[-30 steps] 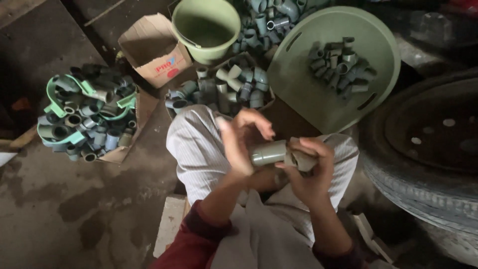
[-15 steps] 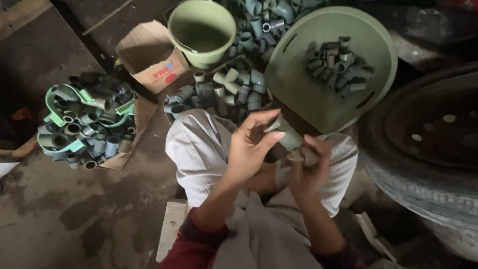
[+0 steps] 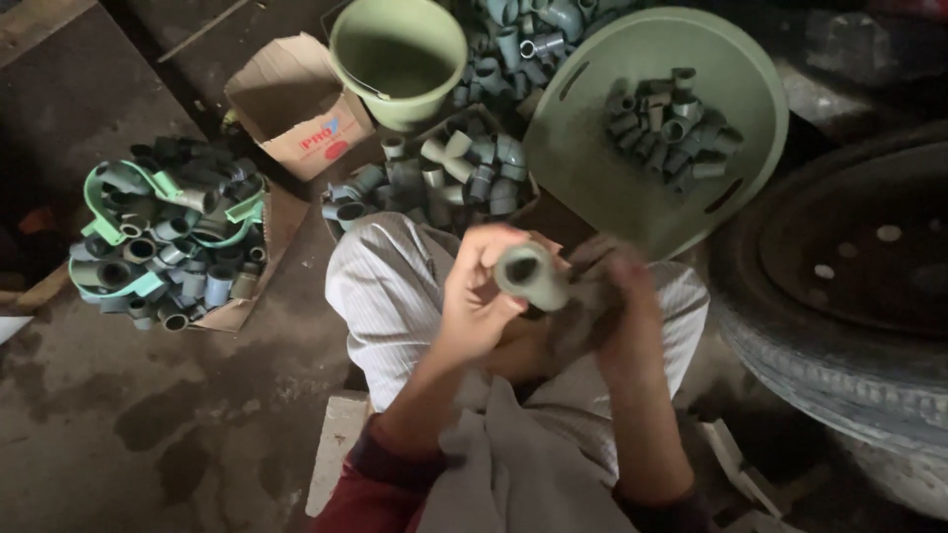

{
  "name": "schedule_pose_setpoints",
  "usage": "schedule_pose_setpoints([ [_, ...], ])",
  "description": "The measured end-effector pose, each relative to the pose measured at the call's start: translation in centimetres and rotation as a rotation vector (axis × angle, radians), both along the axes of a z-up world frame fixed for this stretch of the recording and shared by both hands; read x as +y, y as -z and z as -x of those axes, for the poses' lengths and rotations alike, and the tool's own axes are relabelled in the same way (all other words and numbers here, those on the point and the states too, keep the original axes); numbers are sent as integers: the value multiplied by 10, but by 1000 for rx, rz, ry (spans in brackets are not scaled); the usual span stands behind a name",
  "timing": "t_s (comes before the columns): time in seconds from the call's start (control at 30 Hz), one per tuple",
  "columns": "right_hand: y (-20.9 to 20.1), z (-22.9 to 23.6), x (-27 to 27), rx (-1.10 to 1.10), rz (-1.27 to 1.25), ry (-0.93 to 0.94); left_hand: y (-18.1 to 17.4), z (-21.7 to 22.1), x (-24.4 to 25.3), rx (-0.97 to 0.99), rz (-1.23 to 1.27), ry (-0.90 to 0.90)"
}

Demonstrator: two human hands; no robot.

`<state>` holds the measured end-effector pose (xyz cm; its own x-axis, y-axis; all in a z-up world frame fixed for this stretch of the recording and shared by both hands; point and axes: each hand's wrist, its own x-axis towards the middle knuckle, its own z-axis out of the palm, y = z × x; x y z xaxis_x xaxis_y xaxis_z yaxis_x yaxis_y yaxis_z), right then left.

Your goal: The person sits cross-legged on the floor and wipes various plastic pipe fittings with a cloth. They pick up fittings from a green basin, wipe them, and place them into a cardboard box. The person handles both elbow and T-shaped fittings.

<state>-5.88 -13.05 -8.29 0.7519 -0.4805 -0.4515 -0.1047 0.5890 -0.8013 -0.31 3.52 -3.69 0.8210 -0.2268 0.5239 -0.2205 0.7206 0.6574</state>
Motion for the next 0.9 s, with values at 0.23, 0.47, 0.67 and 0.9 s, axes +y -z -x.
schedule_pose_setpoints([
  [0.23,-56,14,-3,-535,769,93,-14,-11,13,-210,-194,-164],
  [0.47,-82,18,18,-572,1334,-450,-8,-9,10,-230,-344,-335],
  [0.67,-86,15,9,-556,1360,-545,-6,-6,14,-289,-416,-364],
  [0.9,-71,18,2,-412,931,-505,-50,-5,19,-522,-571,-280],
])
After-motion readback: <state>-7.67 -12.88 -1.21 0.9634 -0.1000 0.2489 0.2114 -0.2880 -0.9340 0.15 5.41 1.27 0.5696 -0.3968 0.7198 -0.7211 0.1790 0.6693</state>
